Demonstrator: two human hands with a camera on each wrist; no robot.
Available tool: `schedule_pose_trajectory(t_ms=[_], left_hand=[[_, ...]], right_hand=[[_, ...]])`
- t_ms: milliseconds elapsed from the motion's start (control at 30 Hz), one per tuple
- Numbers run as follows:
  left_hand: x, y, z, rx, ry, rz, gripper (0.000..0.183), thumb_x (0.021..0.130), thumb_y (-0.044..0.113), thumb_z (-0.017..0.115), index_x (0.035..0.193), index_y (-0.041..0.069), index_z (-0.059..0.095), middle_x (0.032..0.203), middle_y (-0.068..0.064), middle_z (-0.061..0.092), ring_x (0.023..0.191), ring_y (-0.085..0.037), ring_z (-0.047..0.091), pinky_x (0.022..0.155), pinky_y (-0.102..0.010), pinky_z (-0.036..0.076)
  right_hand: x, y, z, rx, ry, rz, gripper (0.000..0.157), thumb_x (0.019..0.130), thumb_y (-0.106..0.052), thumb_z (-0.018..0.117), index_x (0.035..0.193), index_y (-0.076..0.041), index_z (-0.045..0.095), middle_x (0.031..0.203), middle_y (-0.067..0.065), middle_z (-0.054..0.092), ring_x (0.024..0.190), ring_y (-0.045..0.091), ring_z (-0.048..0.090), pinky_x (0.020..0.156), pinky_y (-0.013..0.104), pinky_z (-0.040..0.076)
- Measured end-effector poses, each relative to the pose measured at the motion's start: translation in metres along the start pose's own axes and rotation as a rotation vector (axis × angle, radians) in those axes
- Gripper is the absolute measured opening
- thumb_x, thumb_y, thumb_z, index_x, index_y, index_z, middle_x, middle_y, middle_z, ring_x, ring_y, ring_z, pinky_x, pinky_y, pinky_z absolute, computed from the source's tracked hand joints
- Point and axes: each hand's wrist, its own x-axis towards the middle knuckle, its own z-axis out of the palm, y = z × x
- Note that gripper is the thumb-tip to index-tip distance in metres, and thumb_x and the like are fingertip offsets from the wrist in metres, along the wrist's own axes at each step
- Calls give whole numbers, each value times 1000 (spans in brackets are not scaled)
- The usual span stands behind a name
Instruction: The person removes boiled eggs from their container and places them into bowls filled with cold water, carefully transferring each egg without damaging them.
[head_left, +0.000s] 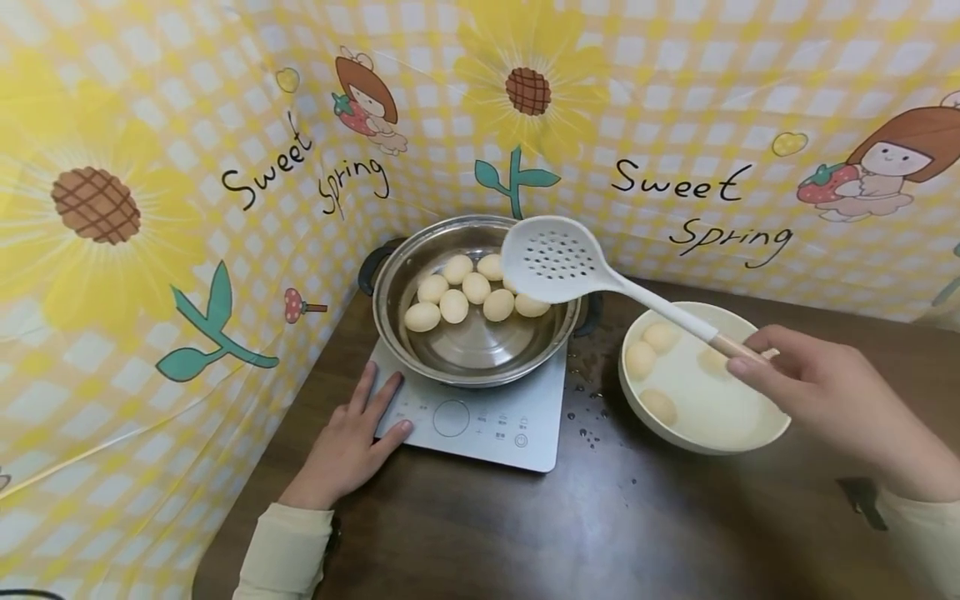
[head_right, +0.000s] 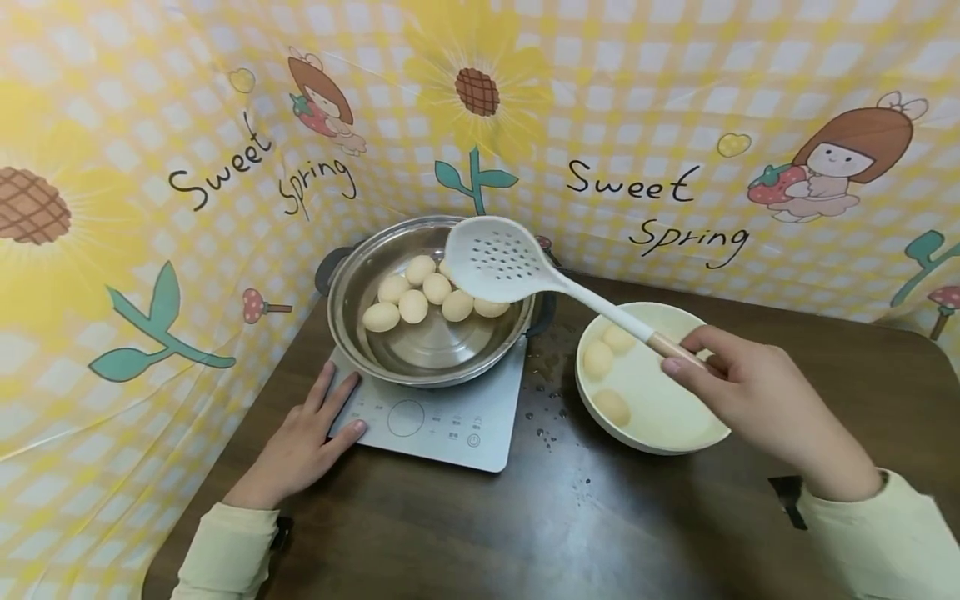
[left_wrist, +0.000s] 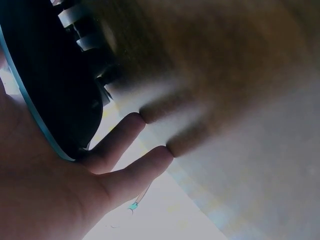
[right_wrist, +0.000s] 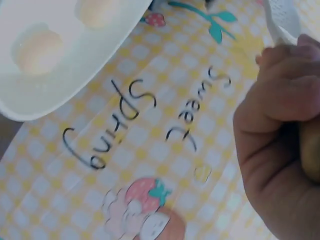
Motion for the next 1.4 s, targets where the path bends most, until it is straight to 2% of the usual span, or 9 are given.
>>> schedule_pose_trajectory(t_ms=[133, 200, 400, 567, 933, 1100, 1267, 1333, 1400], left_hand=[[0, 0, 2, 4, 2, 0, 72, 104, 53, 50, 162, 18, 27, 169, -13, 0, 122, -61, 44, 91, -70, 39], [0, 0, 2, 3, 5, 2, 72, 103, 53, 51, 162, 18, 27, 169, -13, 1, 122, -61, 44, 91, -70, 39], [-2, -1, 4, -3, 14, 13, 72, 103, 52, 51, 162, 18, 28, 169, -14, 2, 121, -62, 44, 91, -70, 39], [-3, -1, 4, -2, 14, 13, 71, 103, 52, 52, 162, 18, 28, 169, -14, 2, 121, -61, 44, 91, -70, 39], [-1, -1, 2, 1, 18, 27, 71, 103, 51, 52, 162, 18, 28, 169, -14, 2, 119, -61, 45, 89, -70, 40], [1, 1, 0, 1, 32, 30, 71, 103, 48, 55, 161, 16, 30, 168, -16, 4, 118, -62, 45, 89, -70, 41], [0, 0, 2, 1, 40, 28, 71, 103, 47, 56, 161, 16, 30, 168, -16, 5, 118, -61, 46, 89, -69, 41], [-1, 0, 2, -2, 46, 28, 71, 103, 47, 56, 161, 16, 30, 168, -16, 5, 118, -61, 46, 89, -69, 41], [-2, 0, 2, -2, 44, 27, 71, 103, 48, 55, 161, 16, 30, 168, -15, 4, 119, -61, 45, 89, -69, 41]], right_hand=[[12, -13, 22, -96, 113, -185, 10, 98, -25, 70, 103, -21, 62, 54, -13, 37, 45, 5, 31, 44, 28, 29], [17, -17, 32, -127, 168, -254, 12, 96, -20, 72, 100, -18, 62, 54, -15, 37, 46, 4, 30, 45, 28, 29], [30, -26, 53, -225, 260, -380, 20, 89, -16, 78, 94, -16, 58, 57, -16, 38, 45, 5, 30, 45, 30, 27], [36, -27, 61, -275, 301, -439, 23, 87, -18, 78, 87, -18, 56, 57, -14, 36, 43, 5, 28, 42, 28, 23], [35, -24, 59, -267, 241, -453, 22, 83, -18, 81, 91, -18, 60, 56, -17, 35, 43, 2, 25, 42, 26, 24], [31, -21, 52, -255, 167, -412, 22, 84, -20, 82, 93, -19, 62, 55, -22, 39, 46, 1, 29, 46, 27, 28], [27, -20, 45, -205, 100, -415, 21, 86, -20, 82, 93, -24, 62, 55, -28, 33, 49, -3, 26, 48, 25, 28], [28, -21, 44, -195, 82, -433, 21, 86, -21, 81, 93, -27, 62, 53, -28, 24, 49, -3, 23, 48, 23, 27], [28, -22, 44, -194, 57, -440, 20, 87, -22, 81, 93, -28, 63, 53, -28, 25, 49, -4, 22, 47, 23, 27]])
